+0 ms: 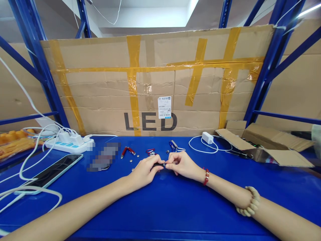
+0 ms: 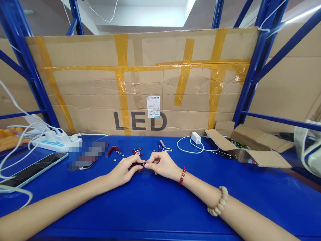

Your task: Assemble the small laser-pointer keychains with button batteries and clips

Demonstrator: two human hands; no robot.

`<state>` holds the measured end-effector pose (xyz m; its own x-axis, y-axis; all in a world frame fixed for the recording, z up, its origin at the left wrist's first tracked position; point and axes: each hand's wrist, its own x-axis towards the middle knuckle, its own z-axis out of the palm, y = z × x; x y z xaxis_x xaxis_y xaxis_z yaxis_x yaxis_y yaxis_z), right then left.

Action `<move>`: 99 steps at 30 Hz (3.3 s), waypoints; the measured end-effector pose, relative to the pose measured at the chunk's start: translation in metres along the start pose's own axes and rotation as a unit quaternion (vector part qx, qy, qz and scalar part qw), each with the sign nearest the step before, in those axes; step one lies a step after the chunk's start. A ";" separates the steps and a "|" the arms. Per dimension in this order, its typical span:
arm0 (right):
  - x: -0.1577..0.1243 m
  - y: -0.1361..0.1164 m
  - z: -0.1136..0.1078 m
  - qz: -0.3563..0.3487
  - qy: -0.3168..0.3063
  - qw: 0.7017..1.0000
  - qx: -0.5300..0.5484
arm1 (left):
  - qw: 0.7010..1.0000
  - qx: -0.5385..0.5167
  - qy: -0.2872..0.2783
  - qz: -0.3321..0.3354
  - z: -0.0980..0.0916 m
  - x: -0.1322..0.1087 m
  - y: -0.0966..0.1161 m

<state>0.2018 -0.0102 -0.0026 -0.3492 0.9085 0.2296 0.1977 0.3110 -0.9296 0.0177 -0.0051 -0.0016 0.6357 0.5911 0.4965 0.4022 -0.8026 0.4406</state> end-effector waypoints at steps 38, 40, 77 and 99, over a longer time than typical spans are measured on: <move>-0.004 -0.013 -0.001 -0.094 0.119 0.976 -0.158 | 0.998 0.031 -0.001 -0.054 -0.003 -0.002 0.009; -0.007 -0.013 -0.002 -0.167 0.103 0.961 -0.193 | 0.998 0.036 -0.007 -0.059 -0.003 -0.003 0.010; -0.009 -0.005 -0.002 -0.068 0.032 0.992 -0.098 | 0.990 -0.057 -0.126 -0.036 -0.003 -0.004 0.009; -0.010 -0.004 0.007 0.084 0.015 0.996 0.032 | 0.999 -0.010 -0.021 -0.030 0.005 -0.006 0.002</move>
<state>0.1980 -0.0229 -0.0031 -0.2882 0.9545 0.0767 0.1920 0.1361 -0.9719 0.0181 -0.0103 -0.0074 0.6380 0.6345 0.4363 0.4283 -0.7633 0.4837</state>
